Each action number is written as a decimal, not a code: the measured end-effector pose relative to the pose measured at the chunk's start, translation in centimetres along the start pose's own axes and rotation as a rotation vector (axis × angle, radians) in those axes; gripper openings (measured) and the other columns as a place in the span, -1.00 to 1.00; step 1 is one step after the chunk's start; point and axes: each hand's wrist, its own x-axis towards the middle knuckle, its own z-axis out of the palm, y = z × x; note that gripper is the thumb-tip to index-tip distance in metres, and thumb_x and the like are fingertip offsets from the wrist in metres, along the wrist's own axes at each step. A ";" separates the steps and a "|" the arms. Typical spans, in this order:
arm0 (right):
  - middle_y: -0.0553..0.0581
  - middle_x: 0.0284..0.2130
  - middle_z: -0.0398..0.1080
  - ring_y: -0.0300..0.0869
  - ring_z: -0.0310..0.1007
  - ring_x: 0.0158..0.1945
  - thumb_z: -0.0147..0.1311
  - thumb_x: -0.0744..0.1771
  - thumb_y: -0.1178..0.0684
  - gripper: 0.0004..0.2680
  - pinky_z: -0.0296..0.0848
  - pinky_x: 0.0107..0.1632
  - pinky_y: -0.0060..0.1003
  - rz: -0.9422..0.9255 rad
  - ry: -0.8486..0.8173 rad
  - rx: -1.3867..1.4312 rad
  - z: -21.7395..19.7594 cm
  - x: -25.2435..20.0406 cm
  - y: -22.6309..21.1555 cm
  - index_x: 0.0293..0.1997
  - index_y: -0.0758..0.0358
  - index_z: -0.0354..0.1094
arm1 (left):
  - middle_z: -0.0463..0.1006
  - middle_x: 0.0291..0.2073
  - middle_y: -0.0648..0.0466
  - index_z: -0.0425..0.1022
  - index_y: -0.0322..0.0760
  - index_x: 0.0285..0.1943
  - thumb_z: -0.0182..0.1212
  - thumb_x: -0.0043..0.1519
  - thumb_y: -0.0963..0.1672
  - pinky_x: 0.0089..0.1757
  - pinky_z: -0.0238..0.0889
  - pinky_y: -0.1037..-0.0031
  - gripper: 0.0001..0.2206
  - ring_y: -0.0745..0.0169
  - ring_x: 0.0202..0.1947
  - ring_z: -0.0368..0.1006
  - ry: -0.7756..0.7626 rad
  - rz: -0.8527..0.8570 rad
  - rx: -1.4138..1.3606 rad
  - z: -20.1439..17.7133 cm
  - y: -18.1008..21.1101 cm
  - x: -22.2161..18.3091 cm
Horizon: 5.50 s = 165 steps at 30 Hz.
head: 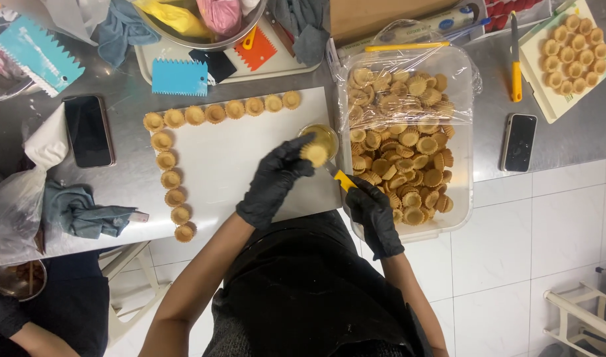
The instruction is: The person is preparing small tart or pastry shells by cleaning or brushing their interiors and arranging them in a grid on a board.
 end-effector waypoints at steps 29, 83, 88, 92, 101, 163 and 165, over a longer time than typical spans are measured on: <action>0.11 -0.38 0.37 -0.01 0.45 -0.40 0.16 0.30 0.17 -0.46 0.42 -0.37 -0.11 -0.716 0.280 -1.389 0.3 -6.8 0.4 0.47 -0.17 0.12 | 0.52 -0.09 -0.01 0.44 -0.39 0.27 0.18 0.27 -0.34 -0.02 0.52 0.42 -0.64 0.21 -0.11 0.54 0.214 -0.118 -0.253 -4.3 -8.4 4.8; 0.24 -0.32 0.36 0.07 0.44 -0.32 0.13 0.31 0.15 -0.52 0.42 -0.31 -0.04 -0.676 0.044 -1.327 5.1 -1.9 -1.9 0.44 0.06 0.15 | 0.47 -0.09 0.00 0.56 0.04 0.22 0.32 0.04 -0.19 -0.10 0.28 0.10 -0.51 -0.13 -0.05 0.33 -0.078 0.537 1.772 -11.5 -4.5 21.1; 0.26 -0.21 0.40 0.06 0.47 -0.24 0.15 0.32 0.15 -0.51 0.46 -0.22 -0.08 -0.684 0.021 -1.173 5.0 -3.0 -2.8 0.45 0.04 0.14 | 0.45 -0.04 -0.03 0.56 0.07 0.25 0.26 0.07 -0.21 -0.10 0.27 0.10 -0.50 -0.13 -0.02 0.31 -0.096 0.538 1.811 -11.7 -5.5 22.7; 0.26 -0.16 0.40 0.05 0.48 -0.18 0.15 0.32 0.13 -0.52 0.49 -0.18 -0.09 -0.601 0.020 -1.179 4.6 -3.3 -3.0 0.45 0.00 0.14 | 0.43 0.08 -0.01 0.59 0.10 0.16 0.24 0.10 -0.20 -0.06 0.24 0.11 -0.58 -0.12 0.08 0.30 -0.182 0.567 1.860 -11.0 -5.5 22.5; 0.31 0.00 0.38 0.09 0.50 -0.09 0.13 0.34 0.08 -0.54 0.52 -0.14 -0.09 -0.545 0.018 -1.226 4.3 -3.0 -2.5 0.43 -0.02 0.15 | 0.39 0.25 -0.01 0.67 0.30 0.03 0.23 0.11 -0.16 -0.03 0.19 0.05 -0.63 -0.18 0.15 0.27 -0.326 0.415 1.959 -9.6 -4.7 22.6; 0.24 -0.03 0.37 -0.09 0.47 -0.17 0.15 0.32 0.18 -0.58 0.51 -0.14 -0.22 -0.688 -0.044 -1.174 5.2 -3.2 -2.1 0.37 0.06 0.27 | 0.52 -0.01 0.05 0.62 0.08 0.17 0.34 0.13 -0.19 0.02 0.36 0.20 -0.60 -0.05 0.01 0.42 -0.070 0.638 1.432 -15.7 1.1 18.5; 0.19 -0.04 0.39 -0.10 0.48 -0.26 0.15 0.31 0.17 -0.59 0.52 -0.19 -0.24 -0.516 -0.021 -1.178 5.6 -3.3 -2.5 0.35 0.00 0.28 | 0.52 -0.09 0.05 0.63 0.07 0.02 0.36 0.06 -0.19 -0.06 0.37 0.21 -0.66 -0.06 -0.07 0.42 -0.112 0.664 1.532 -17.2 1.0 17.6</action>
